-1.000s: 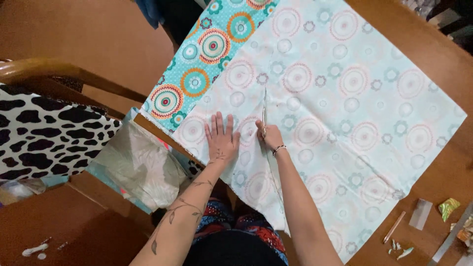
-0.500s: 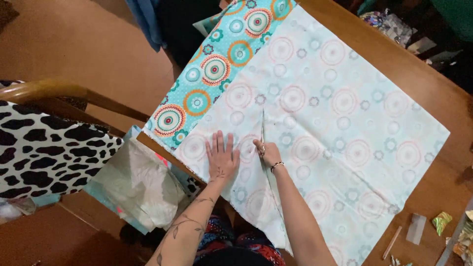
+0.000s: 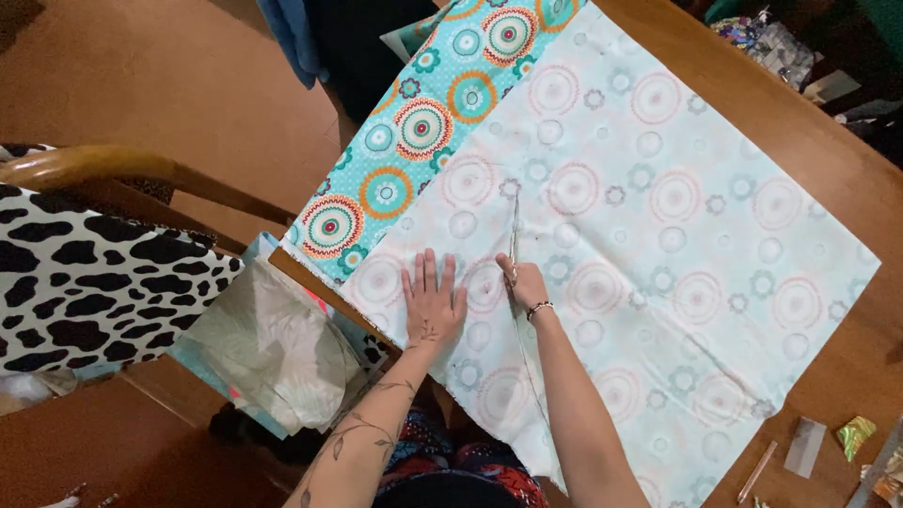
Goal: The person uses scissors to cut a large piece of patterned fabric laid out on a wooden table. They trim the edges and make straight cuts along the material while a black cat walks around their feet.
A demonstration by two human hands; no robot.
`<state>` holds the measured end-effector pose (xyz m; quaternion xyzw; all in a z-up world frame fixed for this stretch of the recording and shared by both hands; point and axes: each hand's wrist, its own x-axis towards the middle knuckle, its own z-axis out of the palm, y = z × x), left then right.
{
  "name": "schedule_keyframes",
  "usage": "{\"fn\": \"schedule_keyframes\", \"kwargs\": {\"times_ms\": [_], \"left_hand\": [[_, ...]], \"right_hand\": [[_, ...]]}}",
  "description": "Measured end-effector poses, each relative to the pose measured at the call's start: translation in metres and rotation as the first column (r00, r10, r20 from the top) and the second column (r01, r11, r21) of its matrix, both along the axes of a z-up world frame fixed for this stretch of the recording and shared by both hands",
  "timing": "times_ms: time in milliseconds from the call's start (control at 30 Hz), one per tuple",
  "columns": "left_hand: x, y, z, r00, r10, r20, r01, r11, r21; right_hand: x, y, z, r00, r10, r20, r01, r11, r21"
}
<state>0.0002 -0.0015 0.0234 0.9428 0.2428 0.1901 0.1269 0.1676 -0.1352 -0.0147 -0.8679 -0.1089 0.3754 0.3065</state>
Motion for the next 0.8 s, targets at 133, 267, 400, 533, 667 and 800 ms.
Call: {"fn": "schedule_keyframes", "kwargs": {"times_ms": [133, 267, 400, 533, 667, 800], "left_hand": [[0.001, 0.001, 0.0, 1.0, -0.016, -0.008, 0.016, 1.0, -0.009], [-0.002, 0.002, 0.001, 0.999, -0.024, -0.046, 0.023, 1.0, -0.021], [-0.005, 0.004, -0.002, 0.994, -0.068, -0.09, 0.067, 0.998, -0.015], [-0.006, 0.005, -0.001, 0.992, -0.084, -0.097, 0.084, 0.996, -0.013], [-0.002, 0.012, 0.0, 0.99, -0.103, -0.1, 0.102, 0.995, -0.007], [0.007, 0.039, -0.01, 0.985, -0.118, -0.128, 0.114, 0.993, -0.035]], "right_hand": [[0.001, -0.007, -0.024, 0.995, -0.091, -0.035, 0.091, 0.996, 0.008], [0.0, -0.005, -0.017, 0.987, -0.127, -0.1, 0.132, 0.99, 0.056], [0.0, 0.003, 0.005, 0.979, -0.134, -0.157, 0.151, 0.983, 0.108], [0.005, 0.009, -0.005, 0.95, -0.2, -0.241, 0.244, 0.955, 0.171], [0.006, 0.013, -0.007, 0.968, -0.187, -0.169, 0.207, 0.972, 0.112], [0.003, 0.012, -0.014, 0.989, -0.125, -0.08, 0.128, 0.991, 0.025]]}}
